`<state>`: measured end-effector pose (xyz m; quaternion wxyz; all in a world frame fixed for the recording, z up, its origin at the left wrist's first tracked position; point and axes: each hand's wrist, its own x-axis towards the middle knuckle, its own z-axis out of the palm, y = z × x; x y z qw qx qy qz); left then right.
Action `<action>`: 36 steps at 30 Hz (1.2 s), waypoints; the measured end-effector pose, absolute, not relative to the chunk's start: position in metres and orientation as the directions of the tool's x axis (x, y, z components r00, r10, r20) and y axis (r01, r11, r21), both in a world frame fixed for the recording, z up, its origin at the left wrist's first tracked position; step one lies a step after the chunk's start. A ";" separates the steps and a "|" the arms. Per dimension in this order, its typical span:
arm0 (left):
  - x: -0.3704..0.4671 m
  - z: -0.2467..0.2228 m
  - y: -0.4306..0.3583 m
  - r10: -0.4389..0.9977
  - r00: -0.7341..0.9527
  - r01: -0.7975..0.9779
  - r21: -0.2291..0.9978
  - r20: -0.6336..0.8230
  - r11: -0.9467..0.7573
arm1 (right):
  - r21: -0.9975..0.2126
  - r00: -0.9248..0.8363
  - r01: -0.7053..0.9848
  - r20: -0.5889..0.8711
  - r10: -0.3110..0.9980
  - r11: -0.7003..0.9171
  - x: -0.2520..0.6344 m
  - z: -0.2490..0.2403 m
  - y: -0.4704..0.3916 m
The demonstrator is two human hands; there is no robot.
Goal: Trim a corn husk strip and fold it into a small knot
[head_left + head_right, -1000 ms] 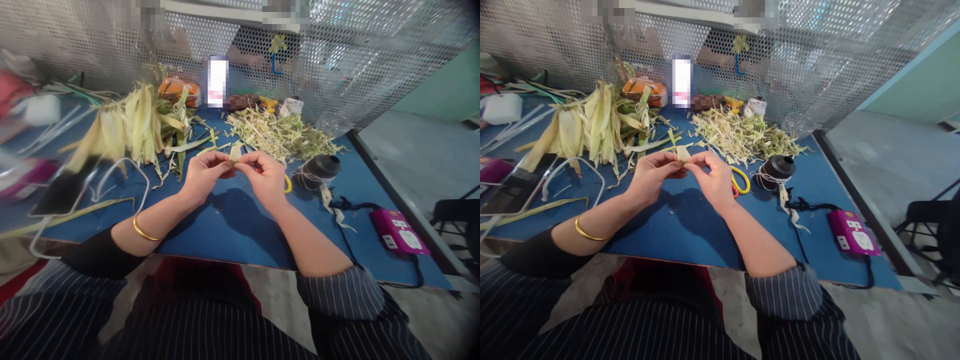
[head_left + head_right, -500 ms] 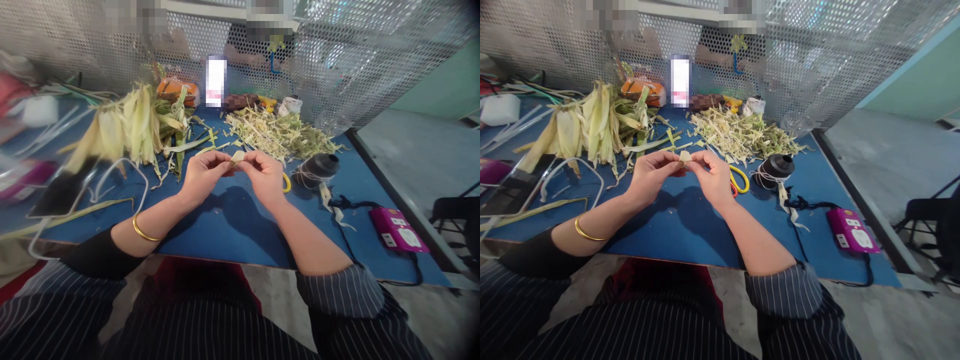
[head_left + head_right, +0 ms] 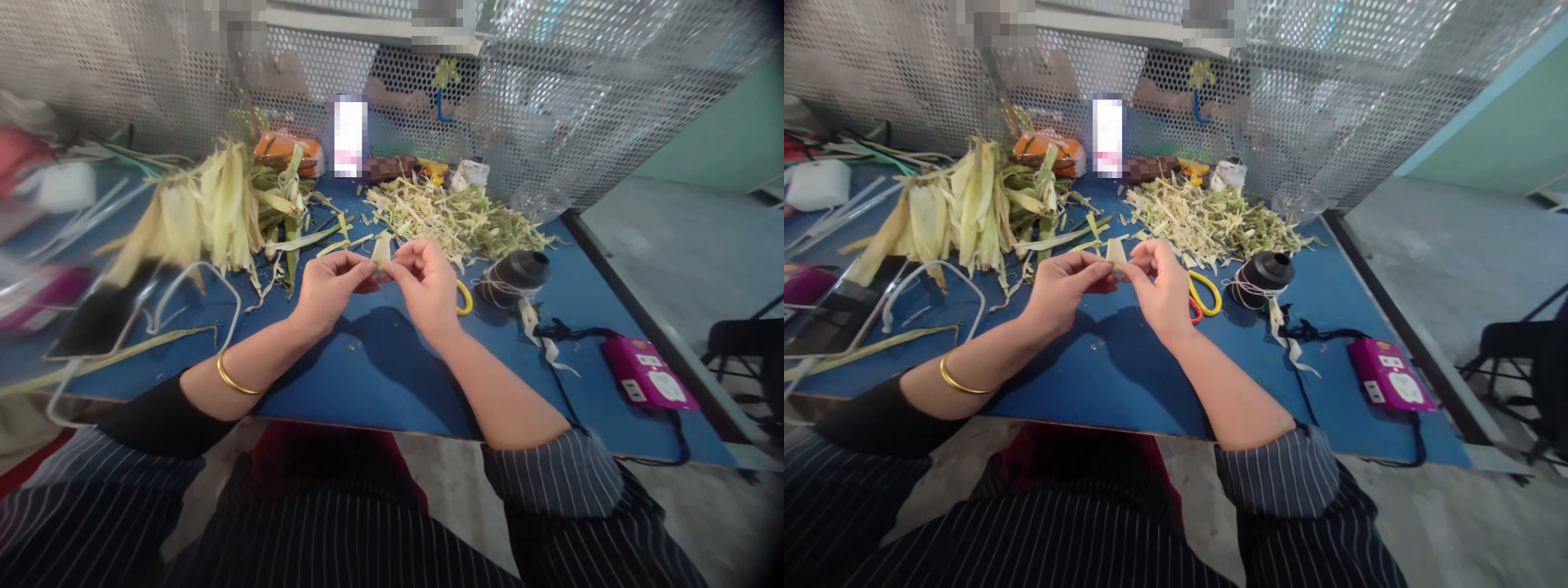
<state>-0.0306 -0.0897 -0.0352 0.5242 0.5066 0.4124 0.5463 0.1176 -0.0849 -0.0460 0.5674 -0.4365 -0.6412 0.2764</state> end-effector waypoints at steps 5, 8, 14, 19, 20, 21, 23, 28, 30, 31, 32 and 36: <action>-0.032 -0.037 -0.087 0.999 0.046 -0.214 0.977 0.023 -0.013 | -0.658 -0.121 0.443 0.629 0.768 0.609 0.121 -0.044 -0.089; -0.033 -0.037 -0.086 0.997 0.073 -0.245 0.969 -0.016 0.034 | -0.643 -0.125 0.459 0.636 0.761 0.613 0.122 -0.044 -0.088; -0.036 -0.035 -0.084 0.984 0.158 -0.298 0.947 -0.077 0.122 | -0.673 -0.116 0.423 0.624 0.773 0.606 0.121 -0.044 -0.087; -0.033 -0.032 -0.087 0.998 0.061 -0.287 0.958 0.015 0.003 | -0.685 -0.106 0.419 0.615 0.781 0.596 0.120 -0.042 -0.088; -0.032 -0.031 -0.088 0.998 0.044 -0.269 0.963 0.042 -0.028 | -0.688 -0.094 0.423 0.614 0.783 0.590 0.120 -0.042 -0.088; -0.031 -0.031 -0.089 0.997 0.030 -0.248 0.967 0.067 -0.058 | -0.696 -0.082 0.423 0.608 0.790 0.580 0.120 -0.042 -0.088; -0.030 -0.031 -0.090 0.994 0.021 -0.211 0.972 0.108 -0.101 | -0.727 -0.064 0.413 0.577 0.814 0.548 0.119 -0.041 -0.088; -0.031 -0.033 -0.090 0.982 0.034 -0.191 0.966 0.185 -0.175 | -0.805 0.003 0.348 0.513 0.858 0.480 0.117 -0.042 -0.090; -0.031 -0.033 -0.090 0.979 0.037 -0.184 0.964 0.201 -0.191 | -0.820 0.007 0.314 0.507 0.862 0.479 0.116 -0.041 -0.090; -0.031 -0.033 -0.090 0.978 0.037 -0.180 0.964 0.205 -0.195 | -0.825 0.002 0.296 0.504 0.864 0.481 0.116 -0.041 -0.090; -0.030 -0.032 -0.090 0.978 0.038 -0.178 0.964 0.206 -0.196 | -0.831 -0.004 0.280 0.499 0.866 0.480 0.116 -0.040 -0.090; -0.029 -0.033 -0.091 0.979 0.042 -0.147 0.971 0.198 -0.190 | -0.851 -0.014 0.259 0.470 0.883 0.457 0.118 -0.041 -0.088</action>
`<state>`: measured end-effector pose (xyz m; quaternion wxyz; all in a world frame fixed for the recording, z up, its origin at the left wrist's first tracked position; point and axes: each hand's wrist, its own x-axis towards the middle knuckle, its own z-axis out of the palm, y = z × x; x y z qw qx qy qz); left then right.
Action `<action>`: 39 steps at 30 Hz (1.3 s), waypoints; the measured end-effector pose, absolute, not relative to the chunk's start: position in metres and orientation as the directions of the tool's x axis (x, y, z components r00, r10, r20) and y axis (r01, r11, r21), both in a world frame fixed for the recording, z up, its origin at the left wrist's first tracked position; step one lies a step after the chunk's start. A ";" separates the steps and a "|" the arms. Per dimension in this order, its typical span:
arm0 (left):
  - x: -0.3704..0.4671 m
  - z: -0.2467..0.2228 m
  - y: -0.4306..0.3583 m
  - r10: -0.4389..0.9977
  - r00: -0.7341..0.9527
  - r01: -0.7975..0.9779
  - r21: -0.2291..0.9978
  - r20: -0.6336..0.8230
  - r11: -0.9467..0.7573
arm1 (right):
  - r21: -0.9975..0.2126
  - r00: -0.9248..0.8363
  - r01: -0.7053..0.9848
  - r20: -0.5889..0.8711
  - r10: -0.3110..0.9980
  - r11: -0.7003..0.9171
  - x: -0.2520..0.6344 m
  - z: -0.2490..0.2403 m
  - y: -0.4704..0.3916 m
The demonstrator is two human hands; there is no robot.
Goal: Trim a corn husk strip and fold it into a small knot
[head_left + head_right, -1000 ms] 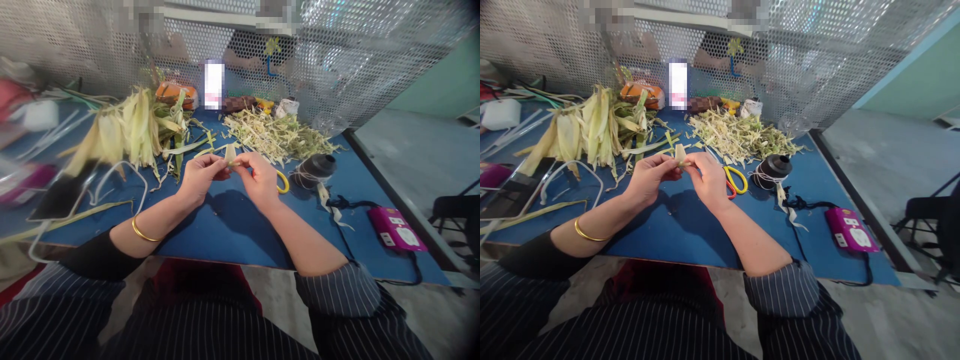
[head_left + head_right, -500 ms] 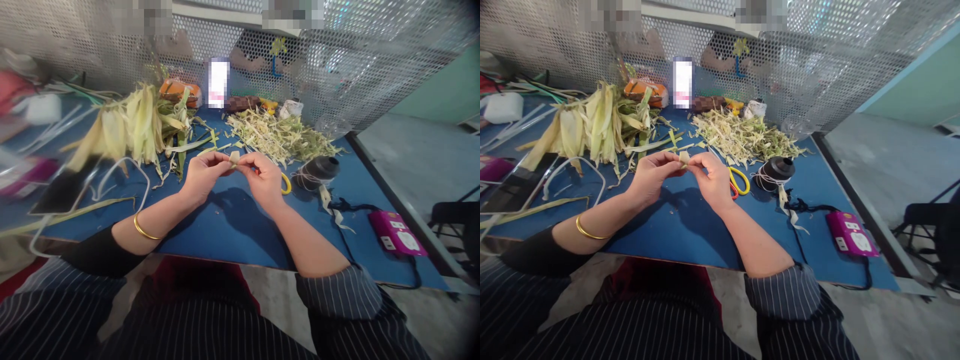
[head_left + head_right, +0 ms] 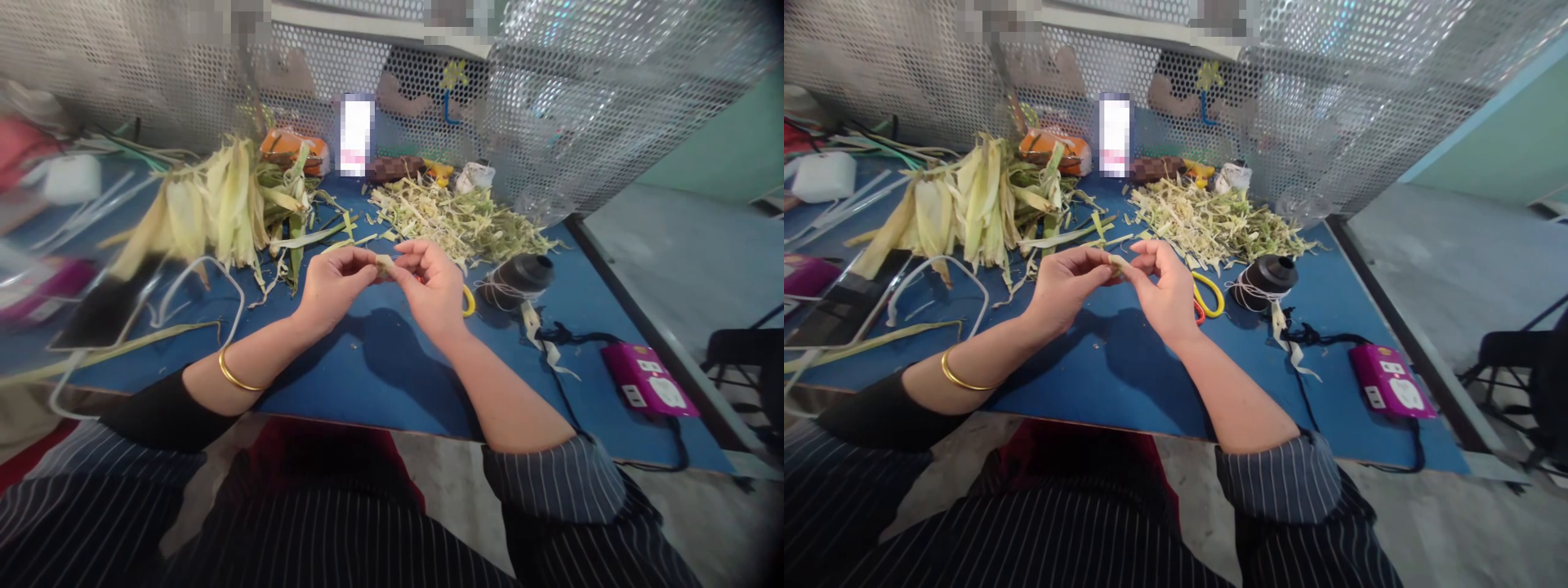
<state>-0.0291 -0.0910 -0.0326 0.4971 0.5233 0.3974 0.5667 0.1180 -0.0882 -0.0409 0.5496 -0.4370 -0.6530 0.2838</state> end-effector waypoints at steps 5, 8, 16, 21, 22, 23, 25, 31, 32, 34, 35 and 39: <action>-0.029 -0.035 -0.092 0.978 0.060 -0.080 0.978 0.200 -0.195 | -0.877 0.005 0.211 0.443 0.896 0.432 0.119 -0.045 -0.084; -0.029 -0.035 -0.091 0.983 0.059 -0.095 0.981 0.176 -0.170 | -0.890 -0.008 0.178 0.425 0.905 0.420 0.119 -0.046 -0.082; -0.034 -0.033 -0.084 0.999 0.039 -0.282 0.959 0.002 0.009 | -0.781 -0.056 0.303 0.557 0.829 0.545 0.129 -0.038 -0.080; -0.036 -0.032 -0.083 0.996 0.074 -0.292 0.954 -0.041 0.061 | -0.674 -0.153 0.373 0.633 0.759 0.638 0.126 -0.038 -0.081; -0.036 -0.032 -0.083 0.995 0.087 -0.286 0.956 -0.047 0.070 | -0.671 -0.152 0.385 0.632 0.760 0.634 0.126 -0.039 -0.082; -0.036 -0.033 -0.084 0.994 0.097 -0.278 0.958 -0.049 0.075 | -0.675 -0.146 0.393 0.625 0.767 0.624 0.126 -0.040 -0.082; -0.035 -0.034 -0.084 0.994 0.108 -0.264 0.963 -0.035 0.062 | -0.705 -0.134 0.381 0.598 0.790 0.598 0.125 -0.041 -0.082; -0.034 -0.036 -0.086 0.992 0.093 -0.245 0.968 0.084 -0.059 | -0.835 -0.072 0.273 0.477 0.876 0.477 0.122 -0.042 -0.083; -0.033 -0.036 -0.086 0.991 0.088 -0.236 0.969 0.101 -0.078 | -0.850 -0.062 0.263 0.457 0.887 0.456 0.122 -0.042 -0.084; -0.033 -0.036 -0.086 0.989 0.076 -0.215 0.970 0.128 -0.109 | -0.868 -0.041 0.249 0.433 0.900 0.429 0.121 -0.042 -0.085; -0.032 -0.036 -0.087 0.988 0.072 -0.207 0.971 0.139 -0.121 | -0.874 -0.027 0.242 0.429 0.903 0.422 0.120 -0.041 -0.085; -0.032 -0.037 -0.088 0.977 0.105 -0.169 0.972 0.183 -0.164 | -0.895 0.005 0.202 0.407 0.914 0.397 0.120 -0.040 -0.085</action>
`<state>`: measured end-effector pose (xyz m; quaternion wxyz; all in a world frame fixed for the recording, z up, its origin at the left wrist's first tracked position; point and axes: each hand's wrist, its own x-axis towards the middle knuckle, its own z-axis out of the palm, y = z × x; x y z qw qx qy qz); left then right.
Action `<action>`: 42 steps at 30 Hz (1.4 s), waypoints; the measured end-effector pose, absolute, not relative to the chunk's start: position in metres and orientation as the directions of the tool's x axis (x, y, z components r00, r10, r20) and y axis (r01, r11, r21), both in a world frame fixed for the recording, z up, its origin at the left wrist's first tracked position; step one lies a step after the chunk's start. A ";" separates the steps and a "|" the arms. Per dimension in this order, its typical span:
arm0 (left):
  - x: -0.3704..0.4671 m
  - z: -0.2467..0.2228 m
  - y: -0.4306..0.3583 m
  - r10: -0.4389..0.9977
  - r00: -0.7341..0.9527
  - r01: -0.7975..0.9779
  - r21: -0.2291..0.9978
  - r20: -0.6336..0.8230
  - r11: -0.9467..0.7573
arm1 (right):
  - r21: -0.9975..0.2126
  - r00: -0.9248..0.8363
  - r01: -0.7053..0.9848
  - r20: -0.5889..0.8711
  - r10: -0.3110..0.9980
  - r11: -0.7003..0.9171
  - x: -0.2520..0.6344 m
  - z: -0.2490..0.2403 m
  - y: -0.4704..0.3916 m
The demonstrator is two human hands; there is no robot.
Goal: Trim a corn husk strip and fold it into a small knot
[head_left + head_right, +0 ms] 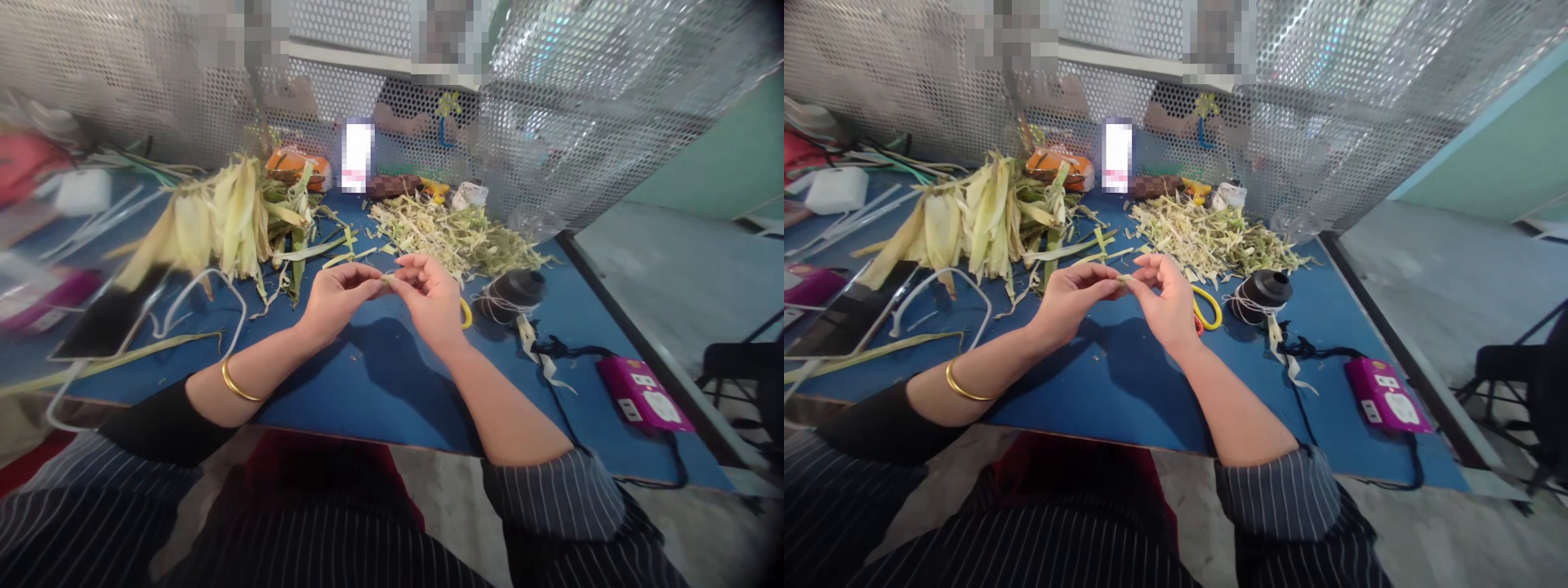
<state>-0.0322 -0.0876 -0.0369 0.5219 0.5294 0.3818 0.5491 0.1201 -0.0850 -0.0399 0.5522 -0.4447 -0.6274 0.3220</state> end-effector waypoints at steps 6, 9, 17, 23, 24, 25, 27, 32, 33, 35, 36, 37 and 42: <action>-0.034 -0.037 -0.086 0.969 0.112 -0.016 0.975 0.221 -0.220 | -0.883 -0.087 0.232 0.398 0.913 0.407 0.122 -0.036 -0.085; -0.038 -0.035 -0.084 0.959 0.107 0.157 0.948 0.263 -0.278 | -0.882 -0.131 0.261 0.371 0.919 0.393 0.125 -0.033 -0.084; -0.038 -0.034 -0.082 0.987 0.082 -0.035 0.990 0.137 -0.135 | -0.960 -0.064 0.103 0.255 0.965 0.261 0.120 -0.036 -0.085; -0.029 -0.043 -0.086 0.999 0.053 -0.240 0.971 0.005 0.008 | -0.977 0.038 -0.046 0.206 0.978 0.207 0.108 -0.047 -0.088; -0.029 -0.044 -0.086 0.999 0.032 -0.247 0.969 0.005 0.003 | -0.978 0.038 -0.032 0.207 0.978 0.208 0.107 -0.048 -0.088; -0.028 -0.045 -0.086 1.000 0.016 -0.253 0.967 0.005 0.000 | -0.978 0.033 -0.018 0.209 0.977 0.209 0.107 -0.049 -0.088; -0.028 -0.045 -0.086 1.000 0.014 -0.263 0.965 -0.003 0.007 | -0.976 0.020 0.005 0.219 0.976 0.219 0.106 -0.051 -0.089; -0.026 -0.046 -0.088 0.998 0.031 -0.299 0.953 -0.053 0.059 | -0.967 0.064 0.059 0.251 0.966 0.248 0.101 -0.056 -0.092; -0.025 -0.046 -0.089 0.998 0.023 -0.304 0.951 -0.057 0.061 | -0.966 0.076 0.066 0.254 0.964 0.249 0.099 -0.058 -0.092; -0.025 -0.049 -0.088 0.999 0.000 -0.303 0.952 -0.050 0.047 | -0.963 0.072 0.086 0.262 0.962 0.256 0.098 -0.059 -0.092; -0.025 -0.050 -0.087 0.999 -0.014 -0.297 0.954 -0.047 0.041 | -0.957 0.044 0.117 0.271 0.962 0.265 0.100 -0.057 -0.091; -0.026 -0.051 -0.085 0.998 -0.032 -0.289 0.957 -0.050 0.038 | -0.942 -0.005 0.181 0.288 0.958 0.284 0.103 -0.054 -0.090; -0.033 -0.052 -0.072 0.992 -0.047 -0.251 0.963 -0.117 0.101 | -0.379 -0.159 0.884 0.306 0.939 0.273 0.145 -0.027 -0.090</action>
